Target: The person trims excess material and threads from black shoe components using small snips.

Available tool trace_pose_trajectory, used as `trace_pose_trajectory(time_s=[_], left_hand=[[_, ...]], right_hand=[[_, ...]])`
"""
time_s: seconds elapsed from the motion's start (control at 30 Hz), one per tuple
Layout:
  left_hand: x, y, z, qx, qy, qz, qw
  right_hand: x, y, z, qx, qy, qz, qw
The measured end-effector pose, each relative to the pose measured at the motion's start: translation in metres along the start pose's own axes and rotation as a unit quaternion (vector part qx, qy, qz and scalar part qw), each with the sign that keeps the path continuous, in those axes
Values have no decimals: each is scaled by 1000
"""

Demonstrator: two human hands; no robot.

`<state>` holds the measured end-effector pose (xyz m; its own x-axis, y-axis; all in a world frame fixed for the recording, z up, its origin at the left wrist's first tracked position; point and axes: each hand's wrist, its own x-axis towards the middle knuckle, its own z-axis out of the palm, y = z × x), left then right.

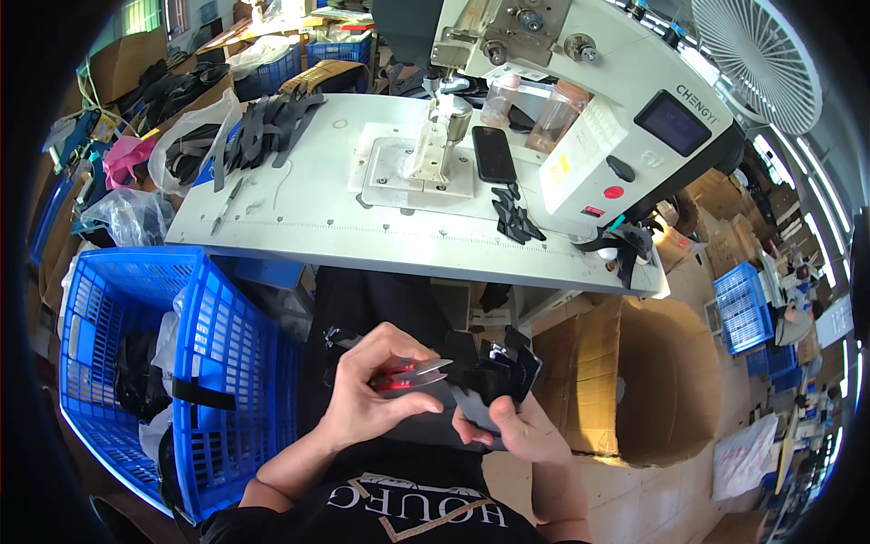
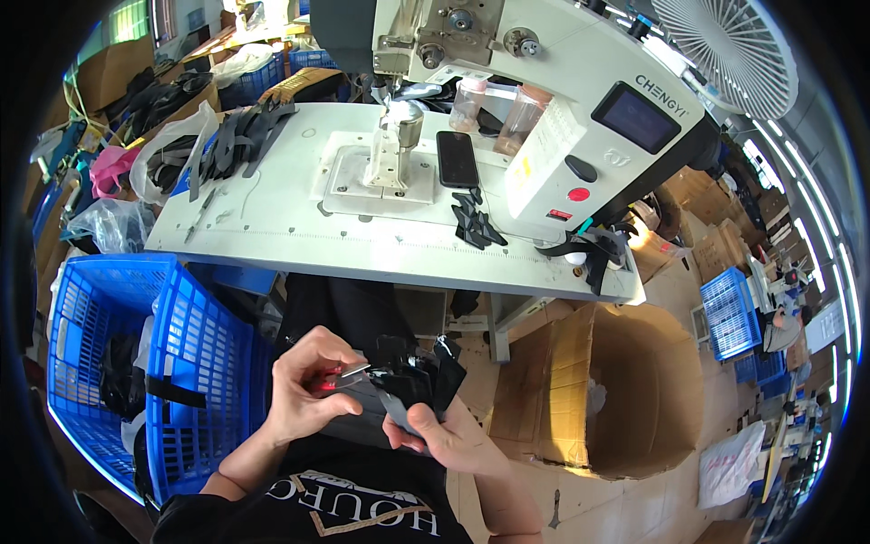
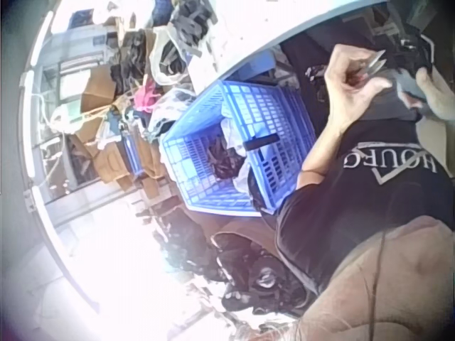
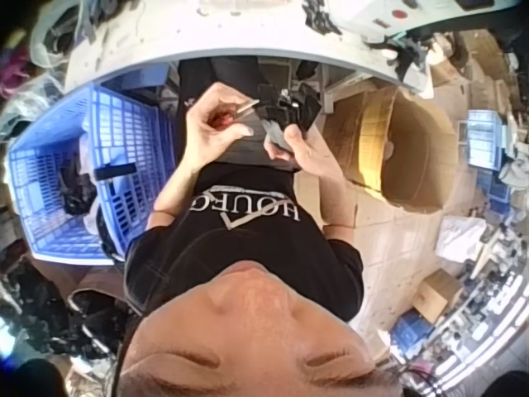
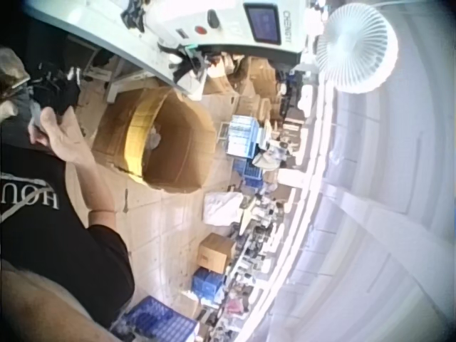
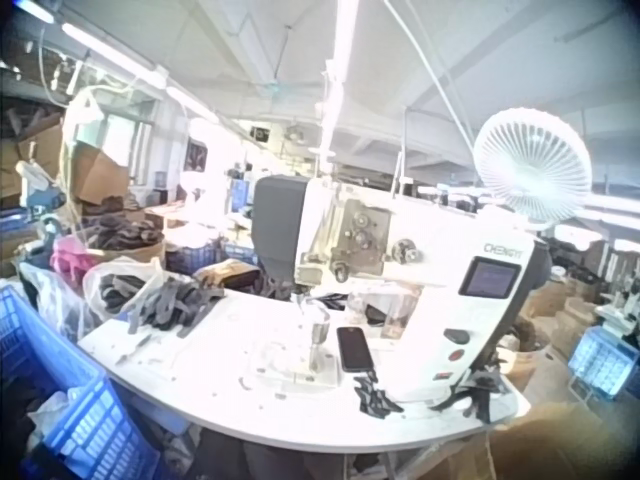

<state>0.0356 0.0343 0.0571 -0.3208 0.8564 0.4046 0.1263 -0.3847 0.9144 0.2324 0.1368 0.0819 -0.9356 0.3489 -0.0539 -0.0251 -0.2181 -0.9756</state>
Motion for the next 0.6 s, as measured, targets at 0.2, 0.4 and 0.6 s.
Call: trace_pose_trajectory(time_s=[0.2,0.4,0.6], left_hand=[[-6,-19,18,-154,43,-67,985],[-11,-9,25,-123,40,-140,982],[-57,-24,16,-62,99,-226,967]], right_hand=[[4,5,6,-71,52,29,996],[1,17,-5,-24,105,53,993],[-3,32,-29,31,191,55,980]])
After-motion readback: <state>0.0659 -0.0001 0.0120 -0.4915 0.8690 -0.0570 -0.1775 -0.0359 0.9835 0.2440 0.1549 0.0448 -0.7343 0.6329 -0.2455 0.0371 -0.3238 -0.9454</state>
